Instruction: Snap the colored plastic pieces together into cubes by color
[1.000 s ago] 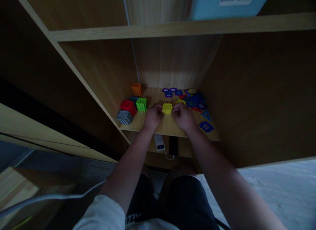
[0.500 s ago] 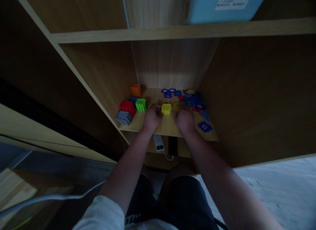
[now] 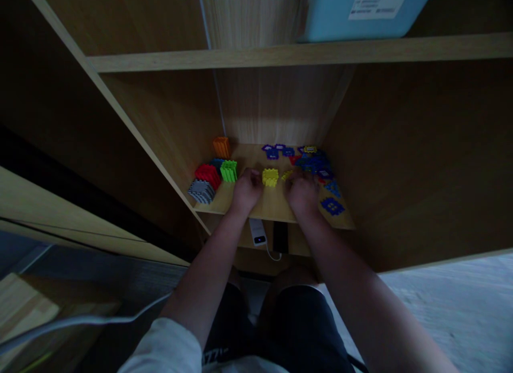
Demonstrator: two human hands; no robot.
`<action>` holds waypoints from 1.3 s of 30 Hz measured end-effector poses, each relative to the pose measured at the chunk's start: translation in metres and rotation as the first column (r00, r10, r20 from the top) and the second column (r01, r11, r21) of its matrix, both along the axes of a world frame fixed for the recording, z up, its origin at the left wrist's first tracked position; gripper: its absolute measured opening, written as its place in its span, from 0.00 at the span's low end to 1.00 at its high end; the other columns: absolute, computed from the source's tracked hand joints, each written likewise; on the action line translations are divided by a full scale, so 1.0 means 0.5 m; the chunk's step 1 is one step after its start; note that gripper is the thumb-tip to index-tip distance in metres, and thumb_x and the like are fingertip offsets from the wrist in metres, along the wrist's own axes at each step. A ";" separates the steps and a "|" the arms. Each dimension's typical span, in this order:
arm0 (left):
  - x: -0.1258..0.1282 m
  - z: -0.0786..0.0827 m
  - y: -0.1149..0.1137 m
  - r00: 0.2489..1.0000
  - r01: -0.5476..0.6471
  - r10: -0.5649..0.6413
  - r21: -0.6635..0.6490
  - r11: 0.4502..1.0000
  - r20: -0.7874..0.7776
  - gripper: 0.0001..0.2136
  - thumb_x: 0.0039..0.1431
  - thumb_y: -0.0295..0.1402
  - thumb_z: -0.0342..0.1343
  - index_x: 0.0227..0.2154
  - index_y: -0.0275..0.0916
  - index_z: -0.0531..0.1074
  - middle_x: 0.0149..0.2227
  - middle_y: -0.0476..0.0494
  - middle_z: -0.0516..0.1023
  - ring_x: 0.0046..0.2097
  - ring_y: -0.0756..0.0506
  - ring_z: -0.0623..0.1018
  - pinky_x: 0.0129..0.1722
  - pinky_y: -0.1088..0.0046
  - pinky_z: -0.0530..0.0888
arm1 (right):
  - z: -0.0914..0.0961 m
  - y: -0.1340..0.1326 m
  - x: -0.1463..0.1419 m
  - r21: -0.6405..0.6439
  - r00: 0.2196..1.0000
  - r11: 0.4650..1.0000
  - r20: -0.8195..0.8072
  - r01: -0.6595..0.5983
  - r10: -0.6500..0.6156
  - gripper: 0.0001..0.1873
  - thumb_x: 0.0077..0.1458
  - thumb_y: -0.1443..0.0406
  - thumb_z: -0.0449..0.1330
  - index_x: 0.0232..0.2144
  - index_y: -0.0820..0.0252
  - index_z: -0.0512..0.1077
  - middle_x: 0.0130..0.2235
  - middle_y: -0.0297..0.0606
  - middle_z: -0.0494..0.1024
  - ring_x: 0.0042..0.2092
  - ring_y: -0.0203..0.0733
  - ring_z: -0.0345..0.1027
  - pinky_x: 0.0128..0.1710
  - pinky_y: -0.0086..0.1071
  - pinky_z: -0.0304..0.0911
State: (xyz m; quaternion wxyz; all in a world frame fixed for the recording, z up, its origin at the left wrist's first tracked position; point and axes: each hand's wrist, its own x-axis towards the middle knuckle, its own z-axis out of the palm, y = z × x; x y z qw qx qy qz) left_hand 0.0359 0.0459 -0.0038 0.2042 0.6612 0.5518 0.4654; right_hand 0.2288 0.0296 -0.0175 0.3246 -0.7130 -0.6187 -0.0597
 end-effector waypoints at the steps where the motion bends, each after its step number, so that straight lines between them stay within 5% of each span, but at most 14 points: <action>1: -0.002 -0.003 0.001 1.000 0.000 -0.001 0.014 1.000 0.014 0.12 0.65 0.19 0.58 0.46 0.40 0.75 0.41 0.41 0.85 0.43 0.42 0.85 0.45 0.65 0.78 | -0.001 0.001 0.002 0.040 1.000 0.999 -0.028 -0.007 0.009 0.14 0.67 0.64 0.55 0.45 0.63 0.80 0.48 0.59 0.80 0.54 0.65 0.70 0.56 0.59 0.67; 4: -0.007 -0.010 0.004 0.997 0.005 -0.011 0.082 0.997 0.071 0.12 0.64 0.19 0.58 0.46 0.41 0.74 0.43 0.42 0.84 0.45 0.43 0.84 0.48 0.65 0.79 | 0.004 0.000 0.007 0.215 0.985 0.972 -0.119 -0.097 0.125 0.10 0.67 0.63 0.58 0.45 0.59 0.77 0.49 0.55 0.79 0.55 0.62 0.71 0.59 0.58 0.68; 7: -0.009 -0.012 0.002 0.992 0.063 -0.084 0.196 0.979 0.099 0.14 0.66 0.21 0.58 0.51 0.42 0.74 0.46 0.43 0.83 0.49 0.43 0.83 0.53 0.65 0.80 | 0.020 -0.009 0.007 0.365 0.924 0.891 -0.159 -0.271 0.347 0.07 0.69 0.60 0.61 0.45 0.56 0.75 0.52 0.53 0.78 0.58 0.60 0.71 0.62 0.55 0.70; 11: -0.009 -0.003 -0.010 0.962 0.253 -0.273 0.309 0.917 0.022 0.17 0.70 0.26 0.59 0.59 0.44 0.75 0.52 0.41 0.83 0.53 0.42 0.82 0.58 0.62 0.79 | 0.036 -0.027 -0.001 0.397 0.790 0.755 -0.108 -0.522 0.603 0.06 0.70 0.57 0.64 0.44 0.50 0.73 0.57 0.49 0.78 0.61 0.57 0.73 0.64 0.55 0.71; 14: -0.010 0.003 -0.017 0.950 0.300 -0.310 0.308 0.903 -0.015 0.13 0.70 0.27 0.59 0.55 0.45 0.77 0.51 0.42 0.84 0.52 0.42 0.82 0.58 0.61 0.79 | 0.040 -0.036 -0.006 0.400 0.737 0.704 -0.094 -0.588 0.669 0.05 0.72 0.57 0.63 0.46 0.49 0.73 0.59 0.46 0.79 0.61 0.56 0.75 0.64 0.55 0.71; 26: -0.008 -0.009 -0.007 0.945 0.281 -0.313 0.263 0.923 0.089 0.05 0.72 0.30 0.60 0.48 0.44 0.78 0.44 0.45 0.84 0.47 0.43 0.83 0.52 0.65 0.78 | 0.048 -0.044 -0.003 0.428 0.765 0.729 -0.122 -0.534 0.632 0.08 0.75 0.57 0.58 0.49 0.48 0.76 0.48 0.43 0.84 0.53 0.54 0.79 0.56 0.52 0.76; 32: -0.012 -0.004 -0.011 0.958 0.246 -0.276 0.266 0.932 0.081 0.07 0.72 0.29 0.60 0.49 0.44 0.78 0.45 0.44 0.84 0.48 0.43 0.83 0.53 0.64 0.78 | 0.044 -0.036 0.000 0.453 0.716 0.687 -0.139 -0.568 0.684 0.08 0.75 0.57 0.60 0.49 0.48 0.78 0.57 0.43 0.84 0.60 0.53 0.78 0.63 0.54 0.73; 39: -0.011 0.006 -0.018 0.957 0.246 -0.277 0.271 0.931 0.084 0.10 0.71 0.28 0.60 0.52 0.45 0.77 0.50 0.42 0.84 0.54 0.42 0.83 0.58 0.61 0.79 | 0.035 -0.026 0.006 0.376 0.639 0.710 -0.314 -0.595 0.702 0.09 0.71 0.53 0.64 0.46 0.47 0.79 0.57 0.40 0.85 0.58 0.51 0.79 0.58 0.50 0.76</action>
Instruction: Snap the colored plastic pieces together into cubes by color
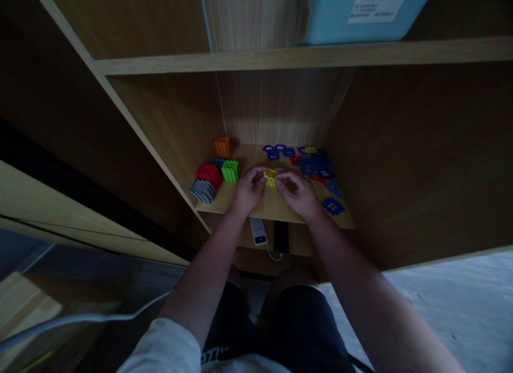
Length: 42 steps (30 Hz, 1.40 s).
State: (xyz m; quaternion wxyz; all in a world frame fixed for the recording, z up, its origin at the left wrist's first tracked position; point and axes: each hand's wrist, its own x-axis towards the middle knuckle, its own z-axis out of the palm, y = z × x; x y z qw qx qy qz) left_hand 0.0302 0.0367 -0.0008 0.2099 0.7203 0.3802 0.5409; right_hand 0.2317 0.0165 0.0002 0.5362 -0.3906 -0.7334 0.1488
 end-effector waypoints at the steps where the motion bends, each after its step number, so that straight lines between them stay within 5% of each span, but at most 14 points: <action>1: 0.002 -0.001 0.002 1.000 -0.004 0.004 -0.006 1.000 0.013 0.10 0.72 0.28 0.60 0.53 0.45 0.76 0.51 0.42 0.84 0.54 0.42 0.83 0.59 0.61 0.79 | -0.002 0.003 0.001 -0.012 1.000 1.000 -0.006 0.014 -0.014 0.09 0.70 0.53 0.64 0.46 0.48 0.79 0.57 0.41 0.84 0.58 0.52 0.79 0.58 0.50 0.75; 8: 0.003 -0.023 0.029 0.990 -0.138 0.142 -0.141 0.980 0.023 0.14 0.67 0.22 0.61 0.52 0.42 0.73 0.50 0.39 0.84 0.52 0.42 0.84 0.59 0.58 0.80 | -0.030 0.038 0.011 -0.056 0.982 0.980 0.030 0.189 -0.188 0.15 0.68 0.52 0.65 0.51 0.50 0.75 0.53 0.43 0.84 0.54 0.53 0.77 0.60 0.52 0.73; 15: 0.002 -0.030 0.035 0.992 -0.129 0.126 -0.165 0.978 -0.028 0.18 0.60 0.20 0.63 0.51 0.41 0.73 0.50 0.39 0.84 0.52 0.42 0.84 0.58 0.58 0.80 | -0.038 0.054 0.012 -0.070 0.985 0.984 0.069 0.163 -0.158 0.16 0.69 0.52 0.64 0.53 0.50 0.75 0.54 0.45 0.83 0.57 0.55 0.76 0.61 0.54 0.71; 42: 0.004 -0.025 0.032 0.993 -0.115 0.108 -0.185 0.976 -0.047 0.14 0.62 0.22 0.64 0.49 0.41 0.76 0.50 0.39 0.86 0.52 0.40 0.86 0.57 0.55 0.82 | -0.039 0.057 0.006 -0.068 0.982 0.985 0.112 0.161 -0.153 0.21 0.66 0.51 0.66 0.56 0.50 0.73 0.56 0.47 0.83 0.59 0.59 0.76 0.63 0.57 0.71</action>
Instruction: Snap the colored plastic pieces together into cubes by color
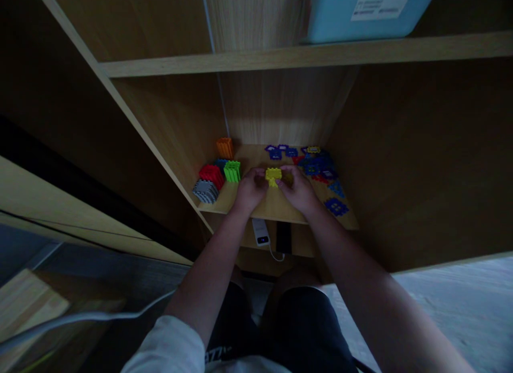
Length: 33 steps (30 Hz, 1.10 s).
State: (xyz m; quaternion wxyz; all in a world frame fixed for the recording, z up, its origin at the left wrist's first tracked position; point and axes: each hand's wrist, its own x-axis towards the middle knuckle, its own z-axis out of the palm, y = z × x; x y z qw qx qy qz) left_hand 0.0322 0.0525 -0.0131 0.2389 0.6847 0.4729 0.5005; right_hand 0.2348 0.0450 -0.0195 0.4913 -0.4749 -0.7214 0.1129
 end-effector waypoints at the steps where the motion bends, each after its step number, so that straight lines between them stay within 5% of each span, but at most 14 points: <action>1: 0.000 0.000 0.000 1.000 0.000 0.000 -0.002 1.000 0.004 0.15 0.62 0.22 0.64 0.49 0.41 0.76 0.49 0.39 0.86 0.52 0.40 0.86 0.57 0.56 0.82 | -0.002 0.001 0.001 -0.001 1.000 1.000 0.001 0.002 -0.002 0.21 0.65 0.51 0.66 0.56 0.50 0.73 0.57 0.47 0.83 0.60 0.59 0.76 0.64 0.57 0.70; 33: 0.003 0.000 0.000 0.999 -0.004 0.006 -0.031 1.000 0.050 0.14 0.63 0.22 0.63 0.49 0.41 0.75 0.48 0.40 0.85 0.51 0.41 0.85 0.56 0.59 0.81 | -0.014 0.005 0.003 0.034 0.998 0.998 -0.011 0.055 -0.055 0.20 0.59 0.62 0.65 0.54 0.51 0.71 0.53 0.47 0.83 0.55 0.59 0.78 0.62 0.57 0.71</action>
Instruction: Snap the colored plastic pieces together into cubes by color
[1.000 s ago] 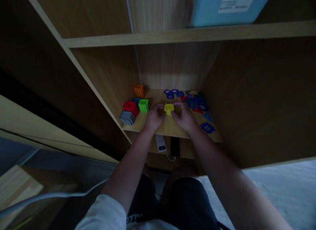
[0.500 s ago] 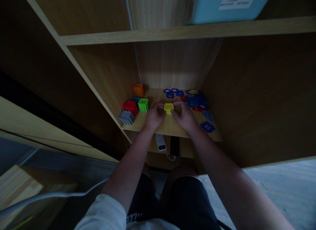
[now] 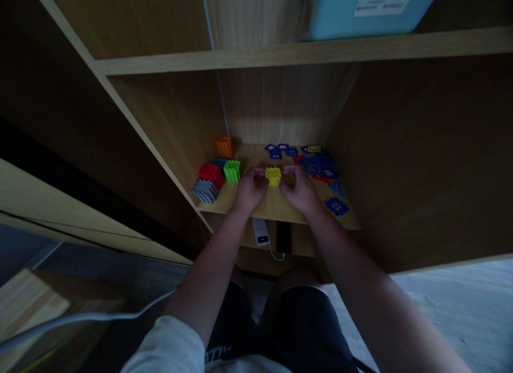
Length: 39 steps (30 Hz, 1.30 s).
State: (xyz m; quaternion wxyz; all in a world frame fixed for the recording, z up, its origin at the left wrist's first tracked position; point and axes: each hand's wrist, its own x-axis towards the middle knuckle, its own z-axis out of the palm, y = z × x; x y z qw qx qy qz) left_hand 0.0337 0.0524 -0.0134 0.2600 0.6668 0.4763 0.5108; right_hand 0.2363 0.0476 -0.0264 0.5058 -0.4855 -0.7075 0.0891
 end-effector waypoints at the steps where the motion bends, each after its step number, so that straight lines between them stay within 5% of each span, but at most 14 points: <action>1: 0.000 -0.001 0.001 1.000 -0.002 0.002 0.001 1.000 0.001 0.13 0.63 0.23 0.63 0.49 0.41 0.75 0.48 0.40 0.85 0.51 0.41 0.85 0.57 0.58 0.81 | 0.000 -0.001 0.000 -0.005 1.000 1.000 0.004 0.004 -0.003 0.20 0.59 0.62 0.65 0.54 0.51 0.71 0.54 0.47 0.82 0.56 0.59 0.77 0.63 0.57 0.71; 39: 0.000 0.015 -0.011 1.000 0.004 -0.004 0.003 1.000 -0.031 0.12 0.65 0.22 0.60 0.48 0.41 0.74 0.50 0.40 0.85 0.52 0.41 0.84 0.58 0.58 0.80 | 0.013 -0.011 -0.006 -0.068 0.999 0.997 -0.030 -0.031 0.029 0.16 0.58 0.64 0.63 0.50 0.50 0.71 0.44 0.40 0.83 0.49 0.54 0.79 0.57 0.51 0.72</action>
